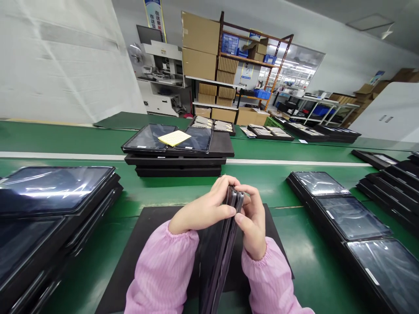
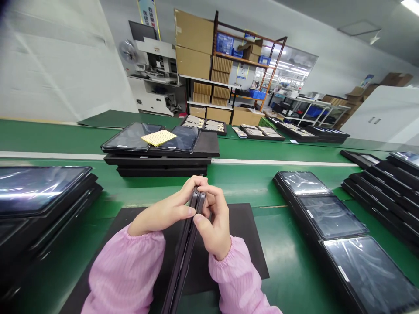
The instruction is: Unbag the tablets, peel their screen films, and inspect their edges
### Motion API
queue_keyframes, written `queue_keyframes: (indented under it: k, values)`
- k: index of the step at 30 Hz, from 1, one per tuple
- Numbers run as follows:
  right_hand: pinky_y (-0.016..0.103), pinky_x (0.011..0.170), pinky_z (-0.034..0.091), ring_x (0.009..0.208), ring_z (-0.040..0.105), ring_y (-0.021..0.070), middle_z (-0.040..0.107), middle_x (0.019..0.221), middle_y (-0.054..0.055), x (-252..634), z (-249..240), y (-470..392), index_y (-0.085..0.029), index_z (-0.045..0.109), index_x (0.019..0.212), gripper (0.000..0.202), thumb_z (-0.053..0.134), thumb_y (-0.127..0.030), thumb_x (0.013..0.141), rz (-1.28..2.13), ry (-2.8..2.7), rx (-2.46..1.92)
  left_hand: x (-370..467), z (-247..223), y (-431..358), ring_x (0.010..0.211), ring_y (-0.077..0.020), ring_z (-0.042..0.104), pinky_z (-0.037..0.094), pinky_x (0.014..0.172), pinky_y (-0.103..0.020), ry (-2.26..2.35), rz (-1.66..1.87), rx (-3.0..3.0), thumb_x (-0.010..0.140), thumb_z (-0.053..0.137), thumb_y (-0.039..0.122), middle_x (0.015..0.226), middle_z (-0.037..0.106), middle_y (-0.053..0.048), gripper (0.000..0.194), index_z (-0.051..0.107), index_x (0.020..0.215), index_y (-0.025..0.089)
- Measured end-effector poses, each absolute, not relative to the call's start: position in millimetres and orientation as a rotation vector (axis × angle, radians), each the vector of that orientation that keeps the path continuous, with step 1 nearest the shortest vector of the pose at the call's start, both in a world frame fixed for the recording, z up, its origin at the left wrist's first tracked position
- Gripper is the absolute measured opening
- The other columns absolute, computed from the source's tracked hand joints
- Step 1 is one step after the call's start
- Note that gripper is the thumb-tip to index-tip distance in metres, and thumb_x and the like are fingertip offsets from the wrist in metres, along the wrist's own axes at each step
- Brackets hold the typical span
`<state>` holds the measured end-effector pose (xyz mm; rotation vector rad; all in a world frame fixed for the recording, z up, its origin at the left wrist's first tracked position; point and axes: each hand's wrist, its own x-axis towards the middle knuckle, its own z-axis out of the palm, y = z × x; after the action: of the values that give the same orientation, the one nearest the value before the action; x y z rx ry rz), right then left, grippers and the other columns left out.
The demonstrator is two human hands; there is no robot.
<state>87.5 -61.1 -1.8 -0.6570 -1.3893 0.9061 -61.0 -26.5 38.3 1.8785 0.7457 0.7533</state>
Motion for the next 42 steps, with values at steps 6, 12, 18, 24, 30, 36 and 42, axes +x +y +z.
queue_keyframes:
  k: [6, 12, 18, 24, 30, 36, 42]
  values:
    - [0.026, 0.051, 0.029, 0.052, 0.033, 0.0116, 0.050, 0.068, -0.007, 92, 0, -67, -0.028, 0.059, 0.111, 0.031, 0.067, -0.038, 0.083, 0.847, -1.424, -0.624, -50, 34, -37, 0.121, -0.0349, 0.048, 0.047, 0.104, -0.055, 0.773, 0.866, 1.865, 0.073, 0.055, 0.038, 0.116, 0.050, -0.009, 0.032, 0.044, 0.101, 0.025]
    - [0.025, 0.048, 0.025, 0.051, 0.030, 0.0118, 0.042, 0.065, -0.008, 91, 0, -74, -0.029, 0.058, 0.115, 0.038, 0.061, -0.025, 0.077, 0.761, -1.489, -0.612, -34, 29, -53, 0.111, -0.0326, 0.053, 0.051, 0.100, -0.056, 0.853, 1.135, 1.707, 0.077, 0.048, 0.035, 0.100, 0.049, -0.006, 0.016, 0.043, 0.089, 0.025]
    - [0.024, 0.049, 0.025, 0.052, 0.030, 0.0119, 0.040, 0.066, -0.008, 90, -4, -75, -0.029, 0.057, 0.119, 0.040, 0.058, -0.024, 0.079, 0.746, -1.508, -0.596, -29, 18, -55, 0.108, -0.0311, 0.056, 0.052, 0.097, -0.052, 0.850, 1.280, 1.577, 0.101, 0.027, 0.066, 0.097, 0.053, -0.008, 0.048, 0.045, 0.085, 0.025]
    - [0.023, 0.049, 0.026, 0.052, 0.031, 0.0110, 0.041, 0.068, -0.009, 91, -1, -77, -0.028, 0.055, 0.118, 0.038, 0.056, -0.024, 0.080, 0.720, -1.526, -0.621, -25, 19, -57, 0.098, -0.0285, 0.058, 0.050, 0.099, -0.049, 0.842, 1.407, 1.470, 0.100, 0.034, 0.073, 0.092, 0.057, -0.007, 0.055, 0.054, 0.082, 0.025]
    - [0.023, 0.048, 0.027, 0.051, 0.036, 0.0113, 0.043, 0.066, -0.009, 89, 7, -79, -0.027, 0.052, 0.115, 0.039, 0.059, -0.022, 0.077, 0.690, -1.555, -0.679, -24, 21, -56, 0.097, -0.0286, 0.060, 0.052, 0.096, -0.047, 0.811, 1.449, 1.451, 0.100, 0.042, 0.070, 0.090, 0.059, -0.007, 0.051, 0.058, 0.080, 0.026]
    - [0.022, 0.044, 0.025, 0.048, 0.032, 0.0093, 0.045, 0.069, -0.008, 89, 6, -77, -0.026, 0.051, 0.115, 0.036, 0.054, -0.022, 0.079, 0.674, -1.554, -0.677, -20, 13, -55, 0.106, -0.0315, 0.063, 0.055, 0.096, -0.047, 0.747, 1.505, 1.384, 0.095, 0.044, 0.077, 0.097, 0.064, -0.009, 0.057, 0.064, 0.082, 0.025]
    - [0.021, 0.044, 0.031, 0.047, 0.039, 0.0093, 0.048, 0.067, -0.010, 86, 13, -92, -0.027, 0.046, 0.114, 0.042, 0.060, -0.018, 0.076, 0.502, -1.603, -0.761, -23, -40, -38, 0.134, -0.0278, 0.058, 0.046, 0.114, -0.040, 1.060, 1.686, 0.916, 0.091, 0.062, 0.064, 0.127, 0.069, -0.008, 0.041, 0.068, 0.106, 0.026]
